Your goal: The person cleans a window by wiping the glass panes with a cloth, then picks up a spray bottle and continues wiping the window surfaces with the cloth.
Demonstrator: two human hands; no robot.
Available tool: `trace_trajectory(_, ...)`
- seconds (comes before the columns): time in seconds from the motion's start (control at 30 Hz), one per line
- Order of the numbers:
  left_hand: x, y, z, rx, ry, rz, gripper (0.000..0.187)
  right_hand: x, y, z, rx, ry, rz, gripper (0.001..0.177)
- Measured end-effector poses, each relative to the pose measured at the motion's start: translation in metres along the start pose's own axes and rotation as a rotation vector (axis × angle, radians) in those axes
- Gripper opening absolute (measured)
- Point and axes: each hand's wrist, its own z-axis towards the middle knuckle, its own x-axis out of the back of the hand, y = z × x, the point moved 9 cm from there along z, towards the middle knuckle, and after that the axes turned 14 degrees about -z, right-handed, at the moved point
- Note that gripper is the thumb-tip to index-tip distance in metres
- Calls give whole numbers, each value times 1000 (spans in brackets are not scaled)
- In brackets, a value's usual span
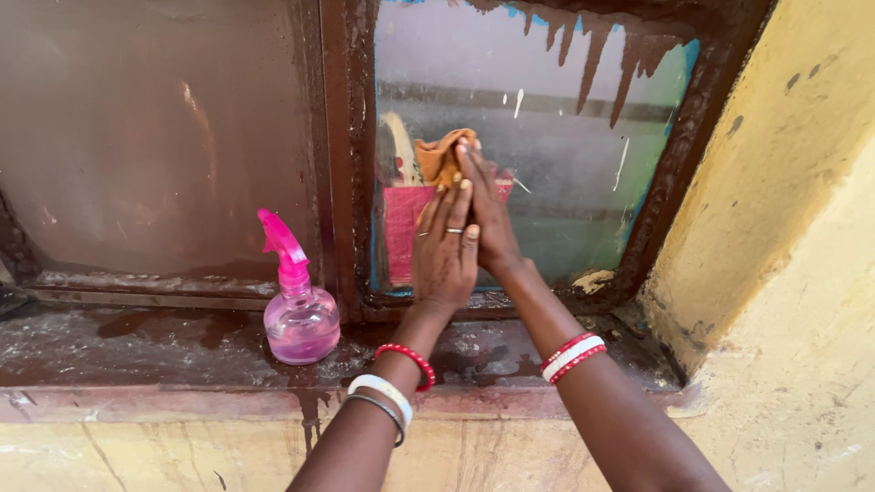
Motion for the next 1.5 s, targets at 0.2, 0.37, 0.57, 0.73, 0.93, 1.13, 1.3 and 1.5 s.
trace_trajectory(0.2,-23,-3,0,114,-144,296,62,49,44,-14,-57,186,-407,49)
trace_trajectory(0.37,-28,-4,1,87,-151,300,70,47,67,-19,-63,97,-593,48)
trace_trajectory(0.57,-7,-23,9,16,-197,492,63,37,65,-22,42,53,-631,81)
trace_trajectory(0.73,35,-25,26,-50,-96,562,59,42,67,-21,50,73,-701,71)
trace_trajectory(0.93,52,-28,34,-61,-59,529,59,61,82,-20,199,-4,-870,51)
trace_trajectory(1.13,46,-29,28,-49,-36,480,58,56,107,-30,117,65,-920,60)
trace_trajectory(1.3,28,-29,19,18,24,534,61,65,128,-31,-105,152,-820,69)
trace_trajectory(1.5,-22,-18,9,63,39,470,65,68,130,-36,-204,165,-795,66)
